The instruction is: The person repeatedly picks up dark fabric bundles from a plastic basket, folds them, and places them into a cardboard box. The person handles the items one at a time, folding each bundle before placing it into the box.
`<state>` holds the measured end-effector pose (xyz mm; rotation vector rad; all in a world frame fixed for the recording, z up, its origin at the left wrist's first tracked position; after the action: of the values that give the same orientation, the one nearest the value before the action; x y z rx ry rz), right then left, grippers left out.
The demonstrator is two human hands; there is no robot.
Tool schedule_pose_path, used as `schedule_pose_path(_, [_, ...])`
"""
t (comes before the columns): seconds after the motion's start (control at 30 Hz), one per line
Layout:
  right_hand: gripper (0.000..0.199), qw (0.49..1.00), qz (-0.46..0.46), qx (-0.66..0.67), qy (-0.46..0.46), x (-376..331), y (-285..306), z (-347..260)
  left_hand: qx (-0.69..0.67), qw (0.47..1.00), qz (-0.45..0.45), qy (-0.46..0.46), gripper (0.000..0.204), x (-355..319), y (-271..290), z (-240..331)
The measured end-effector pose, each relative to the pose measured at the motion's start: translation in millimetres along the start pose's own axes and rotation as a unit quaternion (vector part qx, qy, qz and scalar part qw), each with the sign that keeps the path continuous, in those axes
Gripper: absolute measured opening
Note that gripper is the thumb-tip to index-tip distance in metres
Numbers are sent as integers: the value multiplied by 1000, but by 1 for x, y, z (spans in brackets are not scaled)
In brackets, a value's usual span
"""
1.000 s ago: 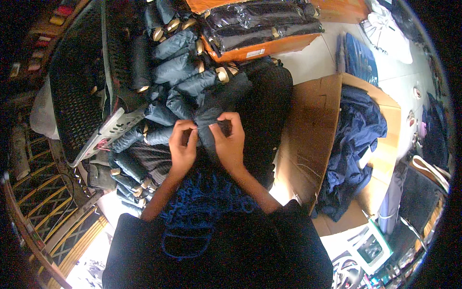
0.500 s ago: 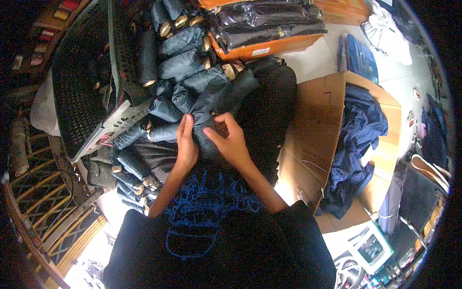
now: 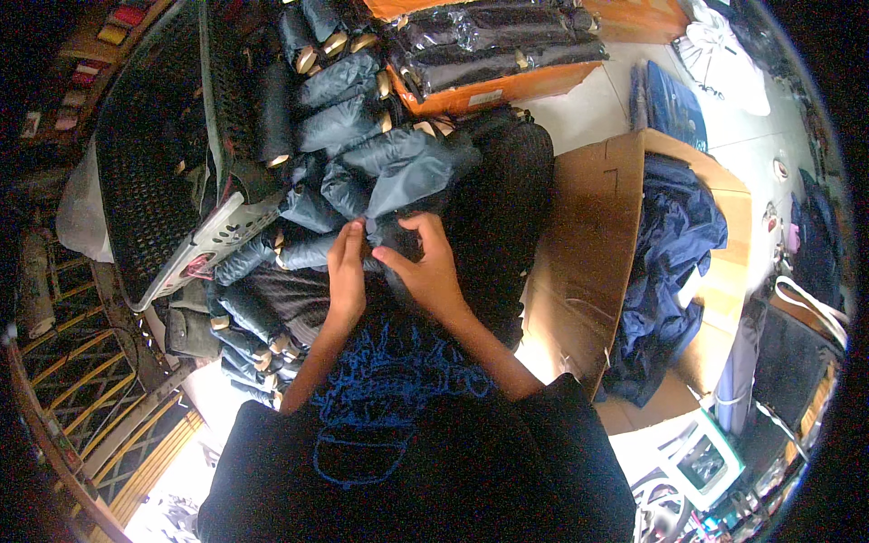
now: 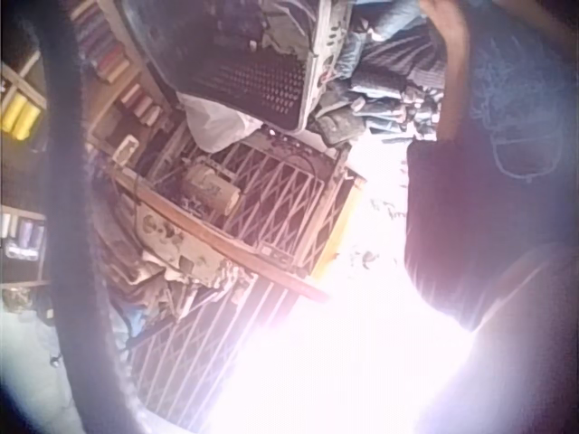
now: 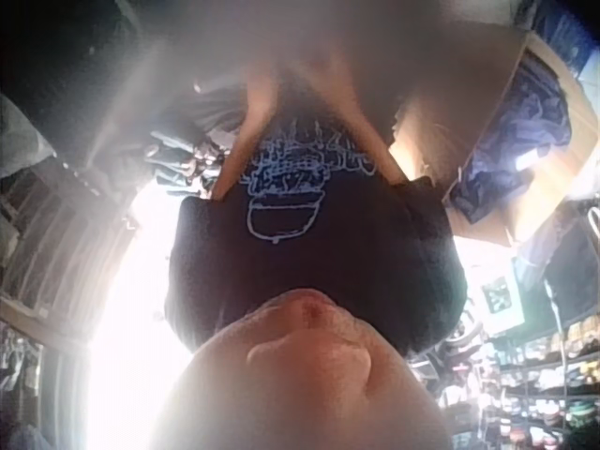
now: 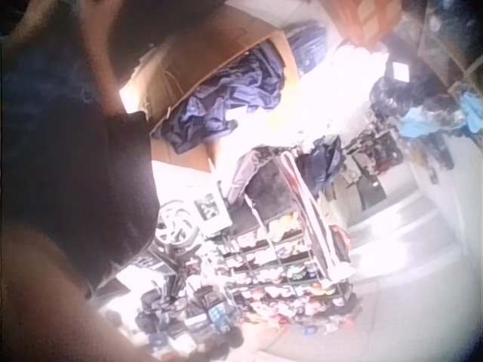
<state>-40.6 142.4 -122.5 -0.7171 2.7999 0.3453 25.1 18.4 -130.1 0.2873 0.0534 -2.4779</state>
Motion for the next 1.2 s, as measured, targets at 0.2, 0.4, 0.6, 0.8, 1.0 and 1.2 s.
schedule_pose_path(0.2, [40,1000,-15,14,20,0,1,-4,-161,983,22,86,61,-2,-2,-22])
schedule_pose_path(0.4, [37,989,-74,31,-125,-6,4,4,-200,978,-46,32,66,-8,-1,-16])
schedule_pose_path(0.6, [35,993,-101,-4,-59,-3,9,17,-221,968,-100,-70,60,-11,14,-39])
schedule_pose_path(0.8, [36,937,-160,250,-185,13,5,13,-148,969,-149,-129,62,-3,15,-21])
schedule_pose_path(1.0, [28,941,-174,222,-187,15,9,7,-226,962,-138,-68,67,-5,9,2])
schedule_pose_path(1.2, [20,917,-160,250,-265,16,9,2,-207,955,-212,-11,65,-7,16,-7])
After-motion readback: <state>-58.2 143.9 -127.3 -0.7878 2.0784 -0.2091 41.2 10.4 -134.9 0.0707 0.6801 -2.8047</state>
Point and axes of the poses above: each hand's wrist, its own x-axis towards the middle knuckle, its own y-axis out of the back of the hand, z = x × y, the point moved 1 cm from there along x, towards the middle knuckle, and after that the axes turned 13 degrees about -y, right-handed, at the moved point
